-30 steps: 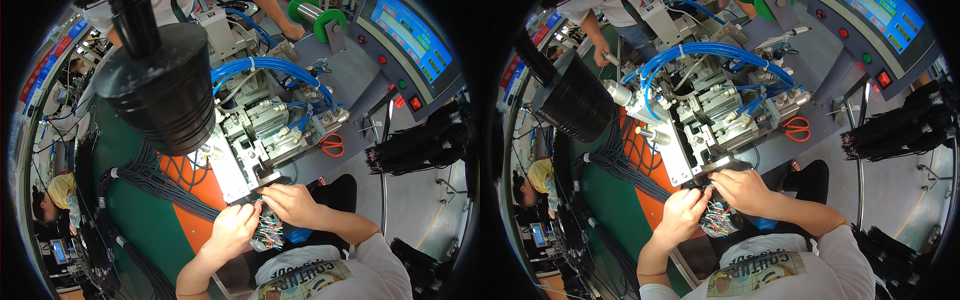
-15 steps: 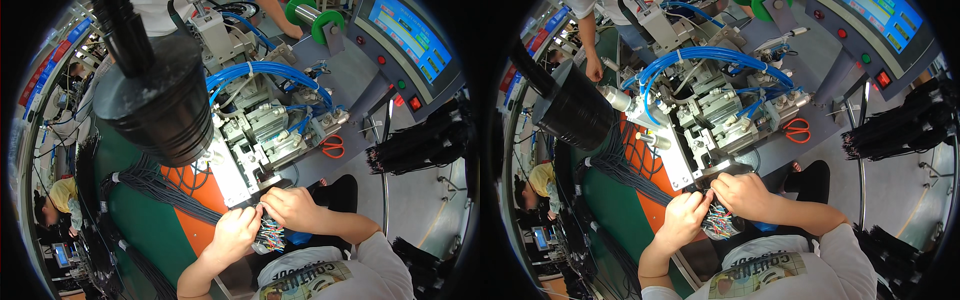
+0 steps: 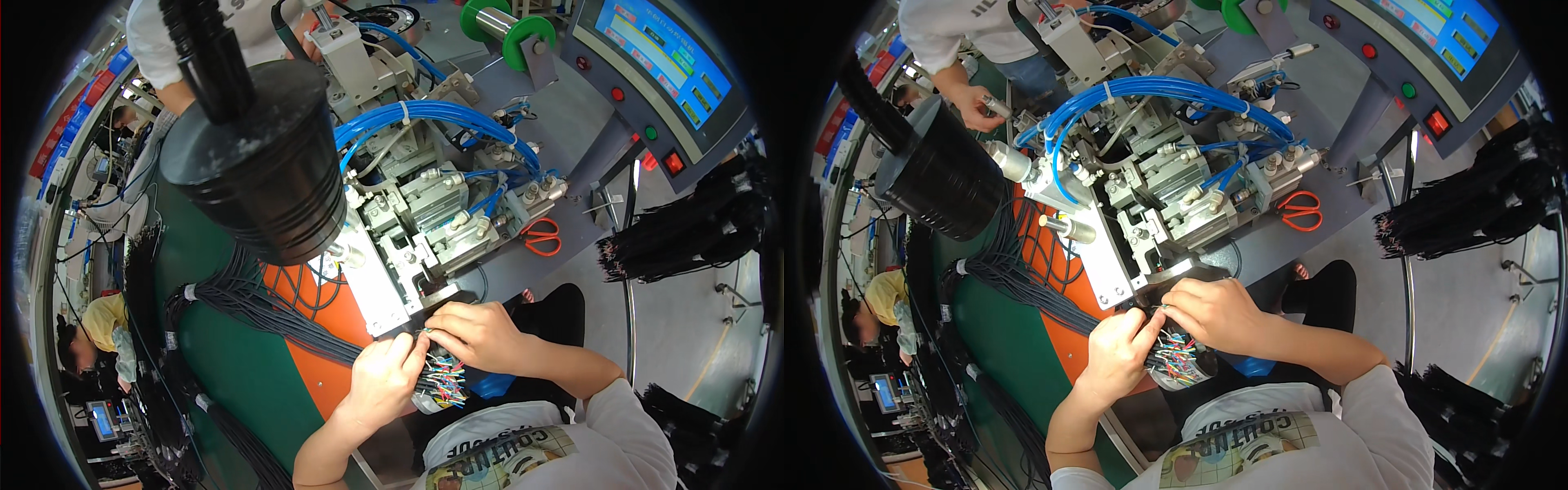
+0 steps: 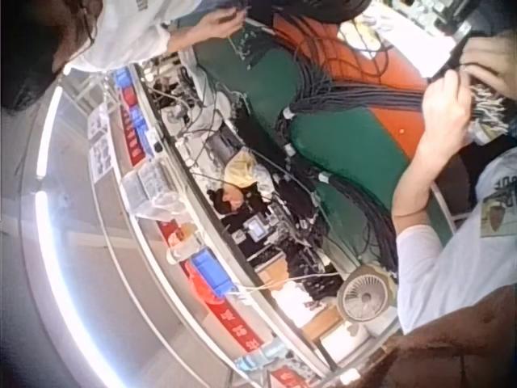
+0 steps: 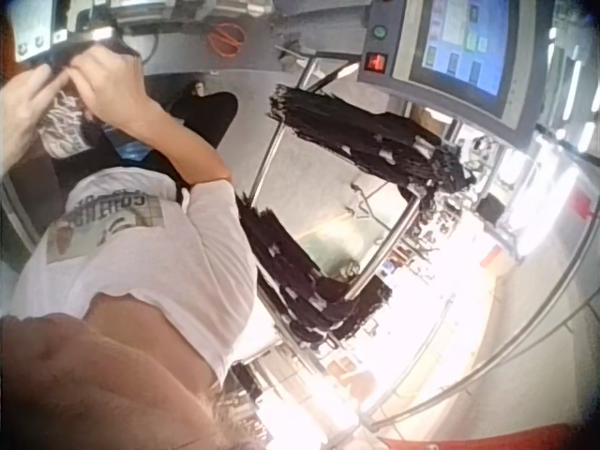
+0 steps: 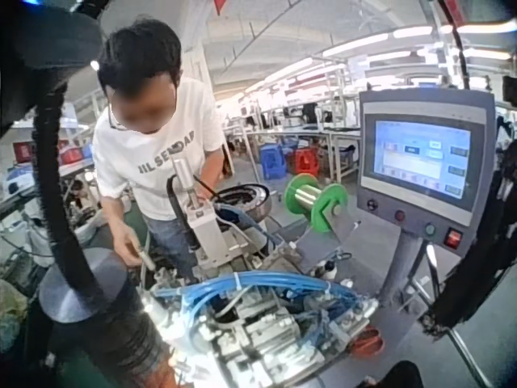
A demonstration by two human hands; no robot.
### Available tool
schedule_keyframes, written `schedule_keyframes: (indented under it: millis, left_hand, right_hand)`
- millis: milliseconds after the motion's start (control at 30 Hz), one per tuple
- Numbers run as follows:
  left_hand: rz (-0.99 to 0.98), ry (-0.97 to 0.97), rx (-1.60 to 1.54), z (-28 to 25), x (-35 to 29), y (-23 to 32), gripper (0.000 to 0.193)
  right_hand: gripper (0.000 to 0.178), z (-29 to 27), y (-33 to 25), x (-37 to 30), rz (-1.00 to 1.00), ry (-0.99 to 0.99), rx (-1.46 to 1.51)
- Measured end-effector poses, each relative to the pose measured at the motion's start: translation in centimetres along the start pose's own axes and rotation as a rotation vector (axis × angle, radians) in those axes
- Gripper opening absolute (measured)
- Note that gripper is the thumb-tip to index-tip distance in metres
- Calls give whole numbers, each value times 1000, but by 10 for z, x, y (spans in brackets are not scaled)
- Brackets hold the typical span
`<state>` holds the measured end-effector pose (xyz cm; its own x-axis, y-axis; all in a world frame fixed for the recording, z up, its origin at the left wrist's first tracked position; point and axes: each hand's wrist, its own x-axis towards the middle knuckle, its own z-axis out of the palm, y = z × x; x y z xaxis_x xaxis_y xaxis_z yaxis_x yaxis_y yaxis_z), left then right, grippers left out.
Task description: The person separates individual wires from a cable bundle and feeds them one by one into a processing machine by hand.
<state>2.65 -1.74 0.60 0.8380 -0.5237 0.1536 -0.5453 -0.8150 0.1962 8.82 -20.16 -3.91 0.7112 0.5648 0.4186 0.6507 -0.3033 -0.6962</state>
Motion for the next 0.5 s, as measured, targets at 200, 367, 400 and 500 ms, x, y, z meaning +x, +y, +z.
schedule_keyframes:
  millis: [200, 367, 400, 500]
  left_hand:
    - [8, 27, -21, 1, 0, -1, 41]
    - [6, 18, -11, 1, 0, 0, 42]
    - [6, 16, -11, 1, 0, 0, 42]
    - [2, 20, 5, -2, 1, 1, 41]
  right_hand:
    - [11, 2, -1, 0, -83, 23, -78]
    - [9, -8, -12, 10, -34, -213, -304]
    - [9, -6, -6, 8, -32, -213, -303]
    - [8, -4, 9, 1, 6, -164, -177]
